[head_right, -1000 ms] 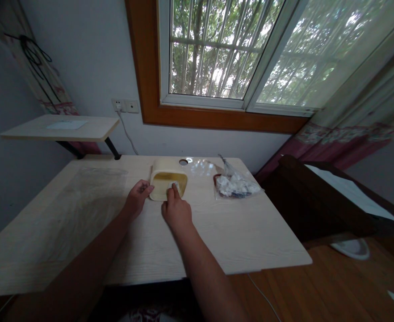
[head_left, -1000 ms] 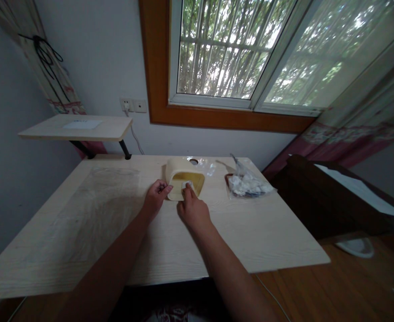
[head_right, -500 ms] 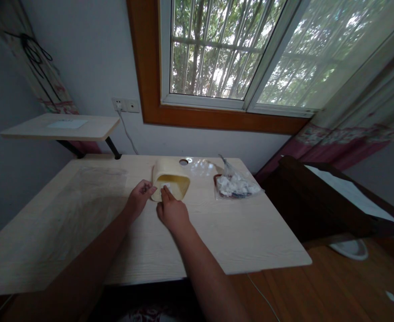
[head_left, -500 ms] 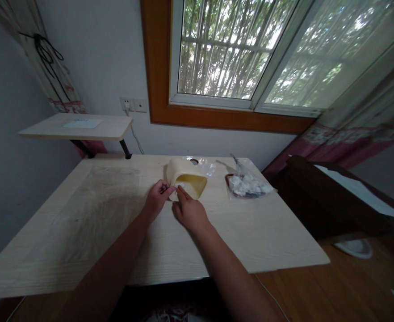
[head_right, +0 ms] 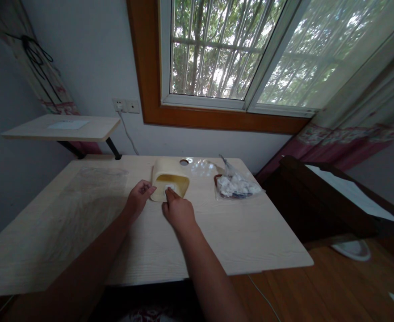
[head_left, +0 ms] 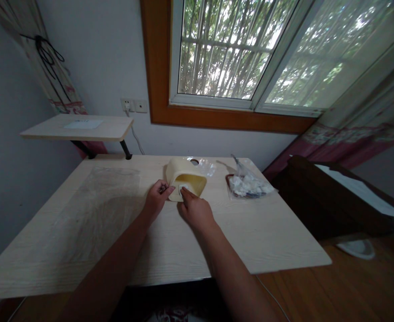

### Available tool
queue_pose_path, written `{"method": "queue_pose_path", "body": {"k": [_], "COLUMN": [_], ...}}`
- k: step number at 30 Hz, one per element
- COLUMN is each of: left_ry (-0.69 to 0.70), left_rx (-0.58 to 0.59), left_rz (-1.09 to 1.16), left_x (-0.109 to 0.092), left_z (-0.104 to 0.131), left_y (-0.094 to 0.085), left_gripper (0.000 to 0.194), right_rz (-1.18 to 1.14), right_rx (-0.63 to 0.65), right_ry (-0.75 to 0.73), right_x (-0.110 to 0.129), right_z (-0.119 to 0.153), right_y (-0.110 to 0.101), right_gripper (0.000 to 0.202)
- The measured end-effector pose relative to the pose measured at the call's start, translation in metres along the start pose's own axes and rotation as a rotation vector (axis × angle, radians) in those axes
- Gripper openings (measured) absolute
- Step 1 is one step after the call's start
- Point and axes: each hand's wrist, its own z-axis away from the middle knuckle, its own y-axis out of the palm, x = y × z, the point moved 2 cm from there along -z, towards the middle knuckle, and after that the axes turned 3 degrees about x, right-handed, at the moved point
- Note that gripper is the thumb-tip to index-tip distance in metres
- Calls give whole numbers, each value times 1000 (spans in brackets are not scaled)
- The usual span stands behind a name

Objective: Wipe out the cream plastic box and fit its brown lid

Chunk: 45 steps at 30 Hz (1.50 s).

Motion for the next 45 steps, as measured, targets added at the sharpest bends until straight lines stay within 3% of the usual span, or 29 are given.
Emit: {"method": "queue_pose_path", "body": {"k": [9, 13, 19, 22, 29, 34, 38, 45], "left_ry": [26, 58, 125, 133, 255, 302, 305, 331], "left_rx": [-147, -163, -69, -8, -36, -46, -137, -207], "left_rz": [-9, 113, 181, 80, -298, -348, -375, -372], "left_x": [-6, -9, -2, 3, 1, -3, -6, -7], "left_z": [-6, -7, -2, 3, 9, 7, 4, 0], "left_y": [-16, -16, -3, 6, 13, 6, -4, -16], "left_gripper": [26, 32, 34, 29, 15, 13, 15, 14], "right_rz": [-6, -20, -119, -136, -174, -231, -249, -43], "right_rx": [-31, -24, -62, -51, -15, 6, -2, -7], "right_ry": [-21, -1, 9, 6, -14, -119, -201, -139], "right_x": [2, 8, 16, 22, 25, 25, 29, 29], "right_z": [-2, -2, -2, -3, -9, -9, -5, -4], "right_y": [4, 6, 3, 5, 14, 15, 14, 16], "right_gripper": [50, 53, 46, 42, 38, 35, 55, 55]}}
